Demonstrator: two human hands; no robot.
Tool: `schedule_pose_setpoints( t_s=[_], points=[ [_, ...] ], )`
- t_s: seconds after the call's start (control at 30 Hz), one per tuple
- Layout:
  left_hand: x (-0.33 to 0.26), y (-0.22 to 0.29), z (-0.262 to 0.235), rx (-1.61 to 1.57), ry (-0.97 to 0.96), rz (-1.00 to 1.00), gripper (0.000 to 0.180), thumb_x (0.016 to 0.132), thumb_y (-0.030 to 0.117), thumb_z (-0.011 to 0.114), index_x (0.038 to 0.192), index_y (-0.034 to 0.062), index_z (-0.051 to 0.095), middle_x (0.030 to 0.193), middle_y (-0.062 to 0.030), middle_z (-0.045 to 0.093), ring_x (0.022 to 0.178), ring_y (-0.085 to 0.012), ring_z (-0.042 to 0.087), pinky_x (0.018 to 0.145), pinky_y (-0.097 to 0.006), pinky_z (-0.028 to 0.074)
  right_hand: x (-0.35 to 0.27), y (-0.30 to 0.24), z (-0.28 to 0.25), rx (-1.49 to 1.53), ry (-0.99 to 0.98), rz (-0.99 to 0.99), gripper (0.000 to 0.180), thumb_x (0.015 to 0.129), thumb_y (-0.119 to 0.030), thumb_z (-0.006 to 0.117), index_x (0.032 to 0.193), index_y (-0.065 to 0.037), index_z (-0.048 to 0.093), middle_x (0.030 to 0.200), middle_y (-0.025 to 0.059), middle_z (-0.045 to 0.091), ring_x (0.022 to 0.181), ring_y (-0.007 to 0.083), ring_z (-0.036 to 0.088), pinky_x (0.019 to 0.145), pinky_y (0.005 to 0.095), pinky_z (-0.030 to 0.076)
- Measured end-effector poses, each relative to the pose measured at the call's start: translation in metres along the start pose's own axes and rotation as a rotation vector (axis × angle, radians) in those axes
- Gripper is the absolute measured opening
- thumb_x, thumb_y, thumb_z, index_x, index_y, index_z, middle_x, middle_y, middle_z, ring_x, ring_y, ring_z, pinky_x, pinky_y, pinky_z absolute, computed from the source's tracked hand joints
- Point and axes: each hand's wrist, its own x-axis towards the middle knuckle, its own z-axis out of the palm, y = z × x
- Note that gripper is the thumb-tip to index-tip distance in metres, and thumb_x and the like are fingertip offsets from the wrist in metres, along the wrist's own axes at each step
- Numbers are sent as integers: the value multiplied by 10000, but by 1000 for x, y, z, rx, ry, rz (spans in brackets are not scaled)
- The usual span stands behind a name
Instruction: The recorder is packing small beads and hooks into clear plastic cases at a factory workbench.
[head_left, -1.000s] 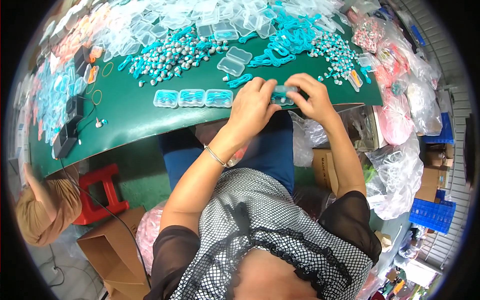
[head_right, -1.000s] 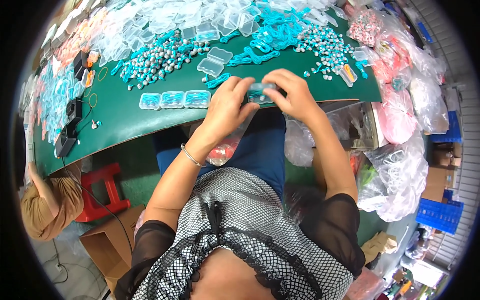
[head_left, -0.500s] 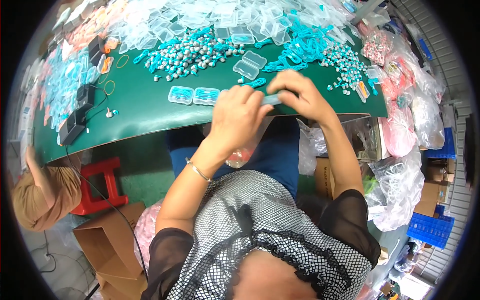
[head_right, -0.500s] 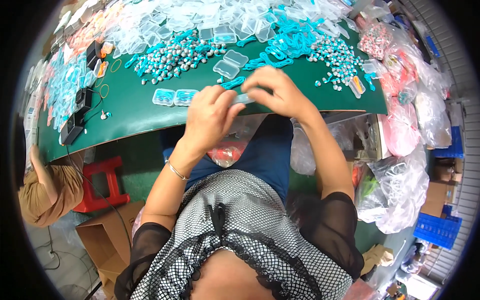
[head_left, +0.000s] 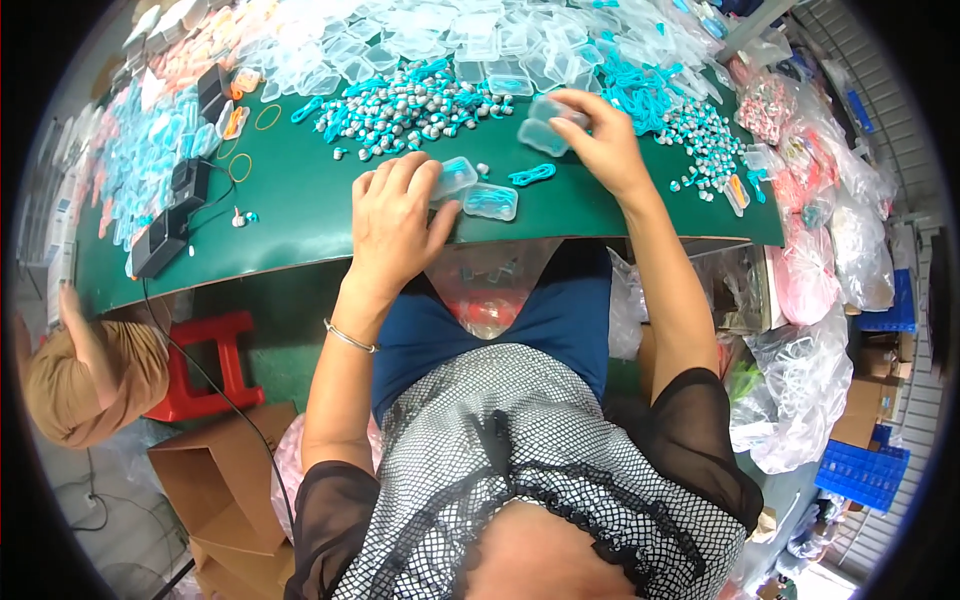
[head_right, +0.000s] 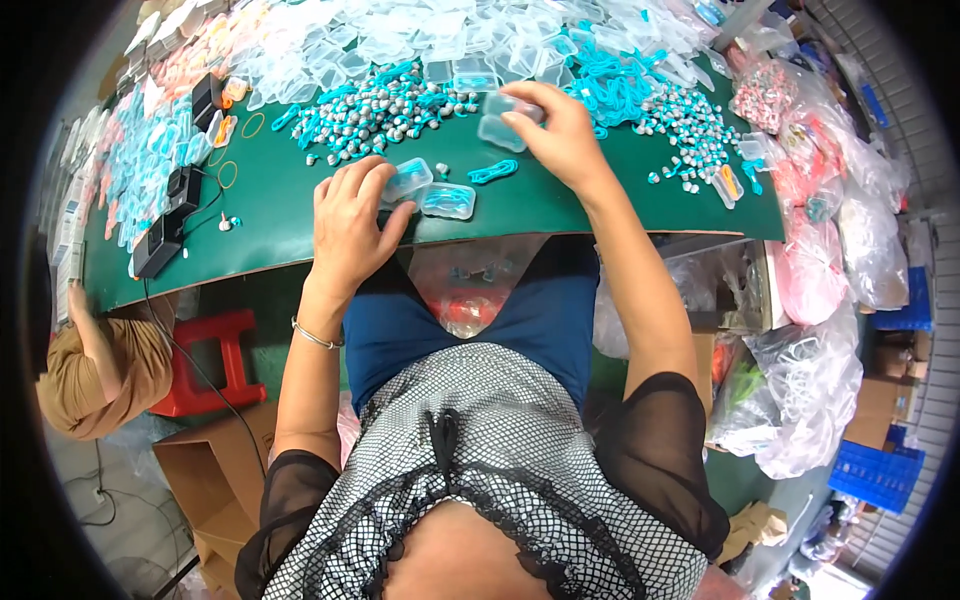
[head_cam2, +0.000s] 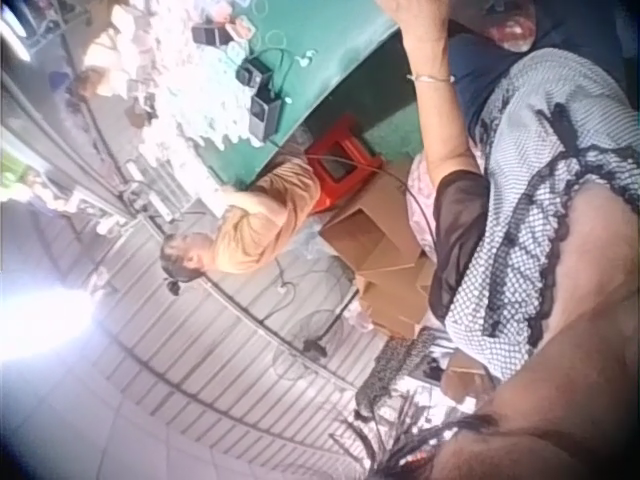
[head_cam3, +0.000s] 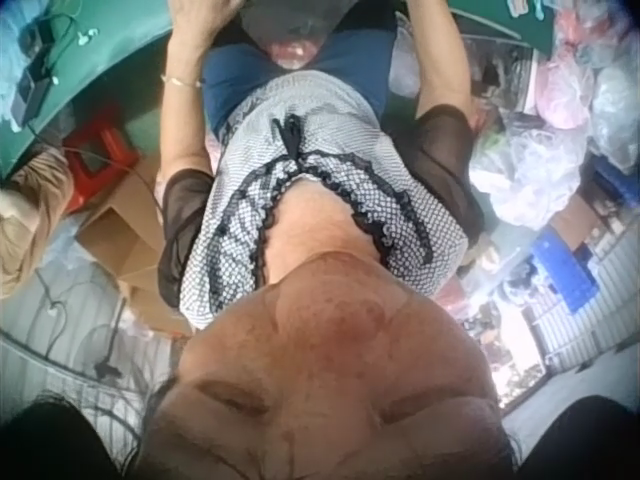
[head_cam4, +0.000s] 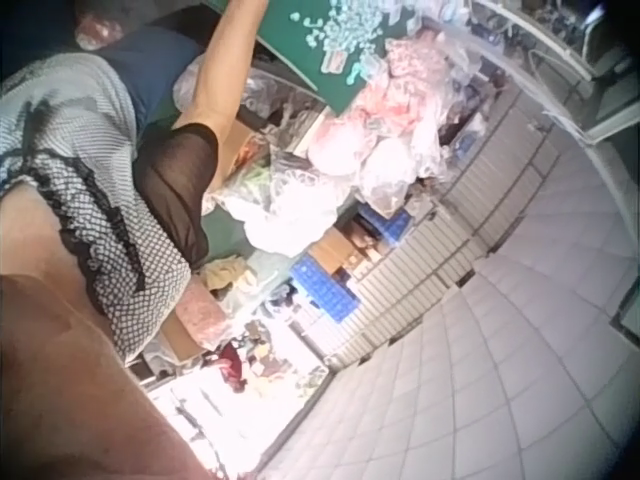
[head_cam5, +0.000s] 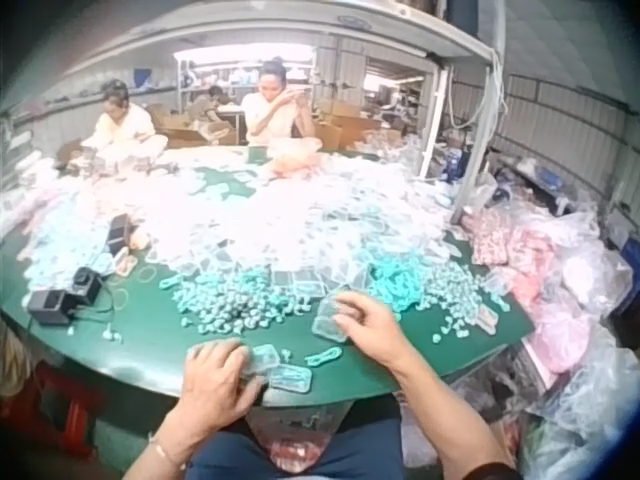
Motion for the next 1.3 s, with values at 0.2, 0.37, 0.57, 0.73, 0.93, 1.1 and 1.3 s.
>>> schedule_pose_setpoints(
  t_s=[0.2, 0.37, 0.57, 0.73, 0.93, 1.1, 1.3],
  points=[
    [12, 0, 7, -83, 28, -9, 351, 802, 306, 731, 1045, 79, 620, 1072, -72, 632, 1006, -269, 594, 871, -440, 407, -67, -20, -38, -526, -1, -425, 228, 718, -2, 694, 930, -77, 656, 922, 78, 647, 893, 286, 623, 866, 409, 466],
    [43, 11, 1, -87, -202, -138, 312, 806, 297, 733, 1041, 109, 652, 953, -74, 661, 963, -277, 622, 849, -466, 418, -94, -15, -39, -718, -126, -487, 262, 657, -13, 675, 906, -84, 640, 931, 67, 616, 935, 296, 604, 850, 432, 458],
    [41, -19, 14, -162, -303, -140, 276, 817, 216, 705, 1078, 131, 676, 991, -84, 668, 948, -312, 637, 808, -472, 447, -92, -20, -41, -704, -162, -437, 272, 679, -33, 680, 945, -85, 654, 963, 68, 615, 960, 288, 592, 882, 430, 439],
    [18, -29, 4, -63, -153, -106, 290, 837, 147, 651, 1127, 147, 659, 1026, -66, 633, 969, -277, 603, 831, -441, 432, -79, -39, -16, -688, -73, -487, 209, 753, -66, 702, 955, -105, 666, 952, 41, 625, 970, 253, 596, 880, 421, 417],
    [-7, -38, 0, -37, -139, -152, 304, 882, 83, 570, 1176, 118, 638, 1132, -115, 598, 1060, -305, 581, 881, -426, 438, -28, -25, 52, -686, -149, -506, 217, 794, -72, 698, 999, -142, 695, 940, 13, 643, 959, 211, 595, 878, 393, 379],
    [-12, -41, -4, -25, 26, -49, 284, 848, 140, 650, 1130, 110, 641, 1099, -92, 586, 1005, -309, 566, 859, -442, 433, -7, -17, 62, -793, -337, -426, 174, 789, -123, 738, 954, -149, 693, 953, -21, 654, 983, 178, 595, 905, 384, 365],
    [24, 9, 12, -428, 102, -180, 190, 822, 132, 721, 979, 38, 669, 886, -123, 658, 794, -315, 620, 726, -393, 508, -20, -30, 36, -656, -144, -421, 121, 768, -196, 748, 847, -149, 670, 871, -11, 664, 869, 199, 624, 847, 410, 380]
  ],
)
